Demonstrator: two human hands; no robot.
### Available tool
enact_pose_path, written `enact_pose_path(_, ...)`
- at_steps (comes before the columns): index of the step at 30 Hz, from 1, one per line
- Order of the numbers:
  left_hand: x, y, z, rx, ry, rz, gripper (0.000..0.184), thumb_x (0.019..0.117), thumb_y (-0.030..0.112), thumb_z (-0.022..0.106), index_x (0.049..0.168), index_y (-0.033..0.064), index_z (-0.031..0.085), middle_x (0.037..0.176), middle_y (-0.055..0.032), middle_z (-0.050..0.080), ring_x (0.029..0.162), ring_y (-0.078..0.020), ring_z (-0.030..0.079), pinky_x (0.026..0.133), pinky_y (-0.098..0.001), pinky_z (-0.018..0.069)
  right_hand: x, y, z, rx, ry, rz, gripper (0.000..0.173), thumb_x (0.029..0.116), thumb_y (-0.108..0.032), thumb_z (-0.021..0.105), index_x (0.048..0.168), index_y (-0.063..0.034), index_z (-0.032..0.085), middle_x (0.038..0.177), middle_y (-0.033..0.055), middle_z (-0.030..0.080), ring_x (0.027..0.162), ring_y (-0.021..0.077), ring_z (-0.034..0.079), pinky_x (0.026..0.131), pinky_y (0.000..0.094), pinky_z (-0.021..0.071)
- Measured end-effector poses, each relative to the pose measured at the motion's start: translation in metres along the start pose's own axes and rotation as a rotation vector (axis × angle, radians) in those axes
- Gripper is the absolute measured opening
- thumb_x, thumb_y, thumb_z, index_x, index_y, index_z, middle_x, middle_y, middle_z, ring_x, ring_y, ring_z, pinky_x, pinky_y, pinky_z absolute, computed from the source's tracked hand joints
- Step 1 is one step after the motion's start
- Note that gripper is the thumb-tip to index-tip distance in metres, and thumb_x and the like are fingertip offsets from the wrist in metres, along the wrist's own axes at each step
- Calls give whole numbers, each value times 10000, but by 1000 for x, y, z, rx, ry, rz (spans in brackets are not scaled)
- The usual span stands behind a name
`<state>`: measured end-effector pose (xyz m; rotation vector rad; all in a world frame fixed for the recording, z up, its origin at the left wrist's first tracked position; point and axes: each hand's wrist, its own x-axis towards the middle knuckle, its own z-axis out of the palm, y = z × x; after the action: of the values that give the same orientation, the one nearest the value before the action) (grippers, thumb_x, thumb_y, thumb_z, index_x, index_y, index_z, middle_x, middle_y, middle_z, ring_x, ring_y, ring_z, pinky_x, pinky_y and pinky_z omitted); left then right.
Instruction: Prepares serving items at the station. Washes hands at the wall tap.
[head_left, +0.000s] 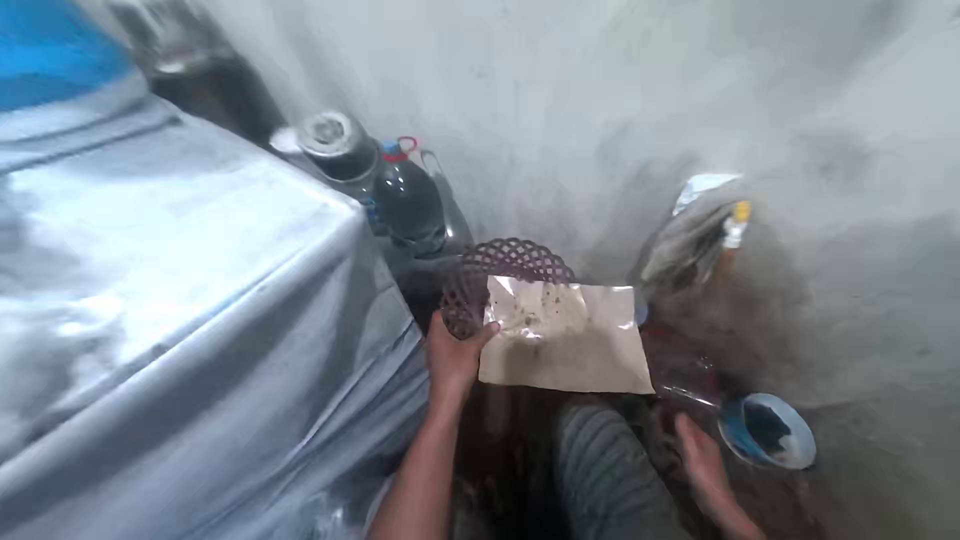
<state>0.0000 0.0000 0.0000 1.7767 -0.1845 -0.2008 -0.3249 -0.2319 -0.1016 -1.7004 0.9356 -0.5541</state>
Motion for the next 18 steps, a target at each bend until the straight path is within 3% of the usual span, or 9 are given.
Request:
enact_pose_path(1,-4,1,2,-7,-2,9,798,726,268,939,1364,49,512,1125,-133,687,1024,-214,689,897,-448,594,8,-25,8,119,-69,-17,679,1091,-509,220,1358,-12,597,1233,87,722,1062,196,716,883,409,612)
enact_pose_path(3,-9,6,8,-2,-7,29,824,713,276,945,1369,42,504,1142,-148,682,1048,-230,683,915,-463,588,24,-72,25,289,-168,-50,780,1043,-647,249,1441,-34,521,1219,63,719,1062,157,704,887,371,608)
enact_pose_path(5,-14,10,13,6,0,57,819,711,295,949,1351,38,507,1129,-144,679,1042,-223,677,918,-451,581,31,-106,43,369,-178,-21,512,1075,-401,473,1403,-13,538,1190,103,707,1054,169,703,914,380,609)
enact_pose_path(7,-17,11,13,-5,40,86,780,736,344,931,1326,39,522,1114,-138,678,1026,-211,677,908,-434,582,34,-116,62,497,-108,19,373,1019,-157,612,1341,24,558,1139,152,716,1000,215,723,870,407,629)
enact_pose_path(11,-20,11,1,-84,134,109,762,787,356,896,1358,39,503,1142,-160,671,1006,-227,688,873,-443,597,30,-99,69,857,115,103,273,962,-50,573,1229,-3,553,1031,112,677,902,186,689,779,396,615)
enact_pose_path(14,-29,18,-8,-188,164,140,767,803,269,890,1413,66,472,1177,-142,672,1011,-217,698,858,-428,616,29,-67,47,986,211,111,94,996,-104,518,1072,-100,575,891,8,666,758,91,666,664,275,595)
enact_pose_path(16,-42,32,-15,-249,177,181,666,873,230,826,1408,64,468,1139,-137,672,953,-216,700,807,-422,618,25,-45,28,1004,260,113,110,1003,-122,507,1096,-119,565,922,-5,648,790,77,655,700,265,589)
enact_pose_path(18,-57,54,-26,-289,208,246,450,1012,288,655,1372,72,491,1068,-117,680,877,-206,696,752,-413,613,13,-41,11,1018,296,154,108,1012,-115,491,1099,-136,551,921,-15,636,786,68,643,692,259,578)
